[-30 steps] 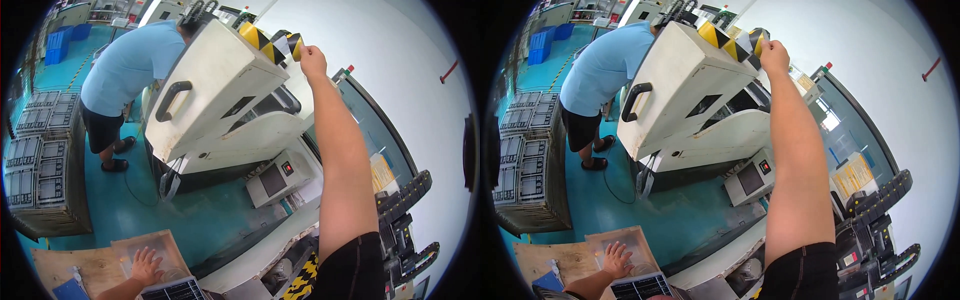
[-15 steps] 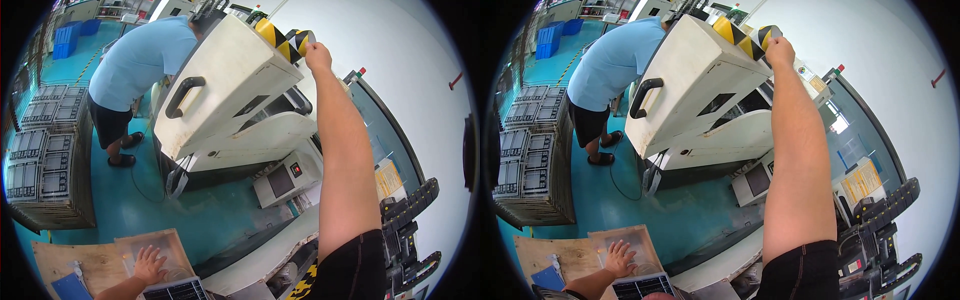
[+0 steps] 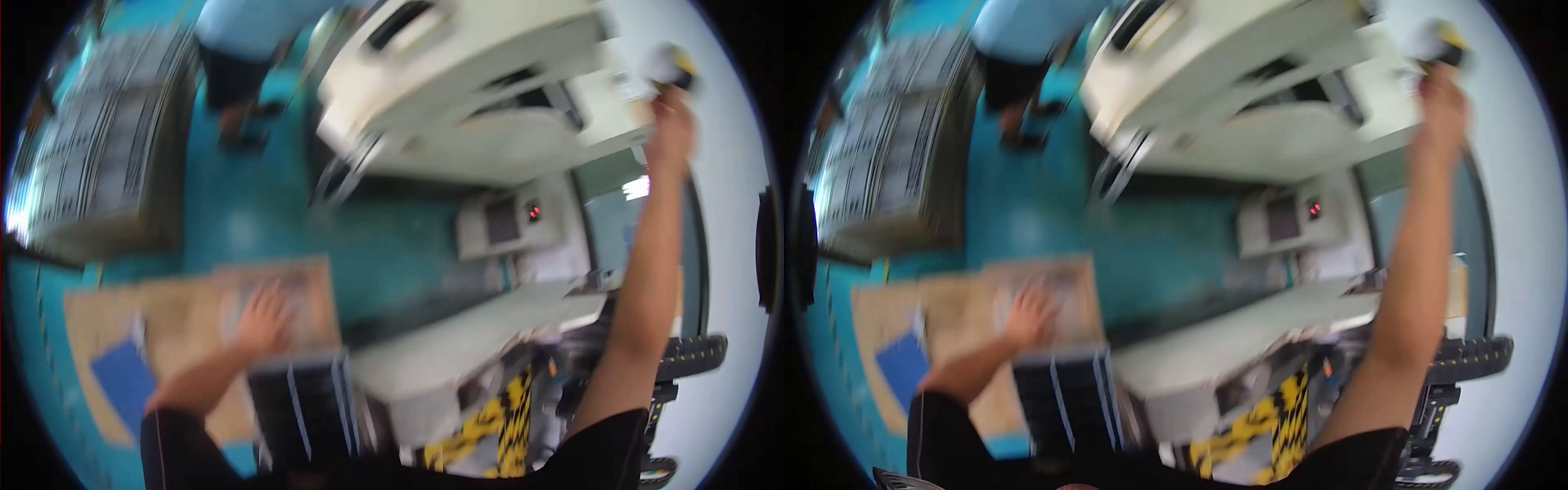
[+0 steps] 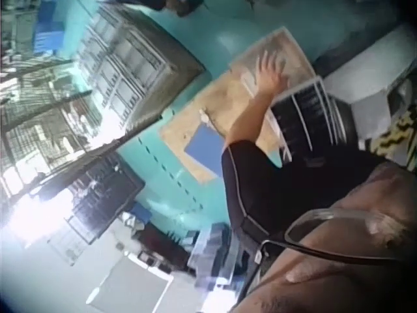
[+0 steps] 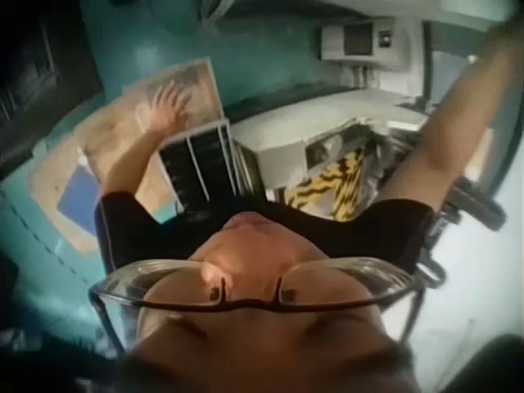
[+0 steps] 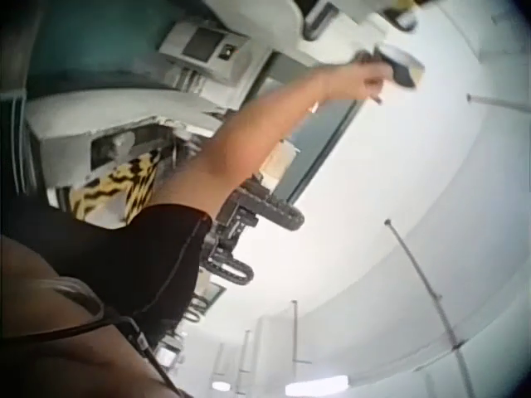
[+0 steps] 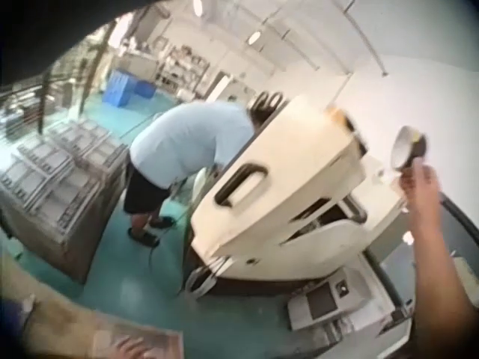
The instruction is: The person picks up a workpiece, places it onto the machine bed, and secures it with tape. They then spray the workpiece with a nozzle, press buttons on the control panel, and touch the surface before pressing more buttons.
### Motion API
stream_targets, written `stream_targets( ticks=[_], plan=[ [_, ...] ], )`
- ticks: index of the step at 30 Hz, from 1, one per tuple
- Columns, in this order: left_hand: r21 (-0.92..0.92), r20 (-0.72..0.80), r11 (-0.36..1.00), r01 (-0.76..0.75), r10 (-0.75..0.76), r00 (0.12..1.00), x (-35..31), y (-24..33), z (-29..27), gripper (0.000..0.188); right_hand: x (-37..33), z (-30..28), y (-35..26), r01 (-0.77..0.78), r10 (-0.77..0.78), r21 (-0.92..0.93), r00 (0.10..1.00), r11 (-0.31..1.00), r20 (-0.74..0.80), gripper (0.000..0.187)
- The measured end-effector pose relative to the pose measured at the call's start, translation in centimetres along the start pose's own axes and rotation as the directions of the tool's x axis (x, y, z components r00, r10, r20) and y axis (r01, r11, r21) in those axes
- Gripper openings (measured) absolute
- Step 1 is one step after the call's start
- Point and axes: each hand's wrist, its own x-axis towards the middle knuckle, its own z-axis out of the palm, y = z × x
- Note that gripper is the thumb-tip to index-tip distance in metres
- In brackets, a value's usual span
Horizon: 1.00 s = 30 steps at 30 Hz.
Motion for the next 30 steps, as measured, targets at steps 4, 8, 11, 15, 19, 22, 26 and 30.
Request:
stream_targets(
  ticks=[4, 8, 11, 15, 19, 22, 26, 30],
  plan=[
    [-0.012, -0.186, 0.997, -0.077, 0.074, 0.98, 5.0, -0.1, -2.1, 0.065, -25.5, -7.2, -8.9, -0.25, 0.196, 0.176, 0.942, 0.952, 0.274, 0.026],
    [-0.044, -0.106, 0.999, 0.022, -0.026, 0.994, 2.5, 0.7, -1.0, 0.061, -49.9, -7.0, -14.7, 0.059, -0.131, 0.12, 0.628, 0.991, 0.767, 0.041],
    [-0.005, -0.122, 0.999, 0.038, -0.038, 0.992, 1.9, 1.3, -0.5, 0.059, -60.6, -8.1, -19.7, -0.168, 0.001, 0.103, 0.524, 0.98, 0.852, 0.032],
    [0.019, -0.187, 1.0, 0.014, -0.011, 0.982, 2.1, 2.4, 0.3, 0.059, -68.6, -9.5, -22.2, -0.082, -0.008, 0.055, 0.483, 0.995, 0.876, 0.032],
    [-0.131, -0.203, 0.99, -0.049, 0.021, 0.979, 1.9, -0.8, 1.4, 0.052, -68.0, -16.7, -24.7, -0.218, 0.074, 0.055, 0.541, 0.974, 0.838, 0.035],
    [-0.364, -0.081, 0.924, 0.117, -0.157, 0.984, 2.5, -1.8, -0.6, 0.042, -72.4, -24.0, -26.3, -0.403, 0.339, -0.104, 0.571, 0.909, 0.747, 0.023],
    [-0.357, -0.171, 0.933, 0.053, -0.122, 0.978, 0.6, -1.7, -3.9, 0.04, -80.6, -34.1, -30.6, -0.756, 0.732, -0.225, 0.439, 0.614, 0.522, 0.016],
    [-0.407, -0.061, 0.894, 0.188, -0.233, 0.971, -4.5, 9.8, -4.5, 0.036, -97.9, -43.6, -36.2, -0.799, 0.955, -0.599, -0.214, -0.052, 0.203, 0.033]
  ],
)
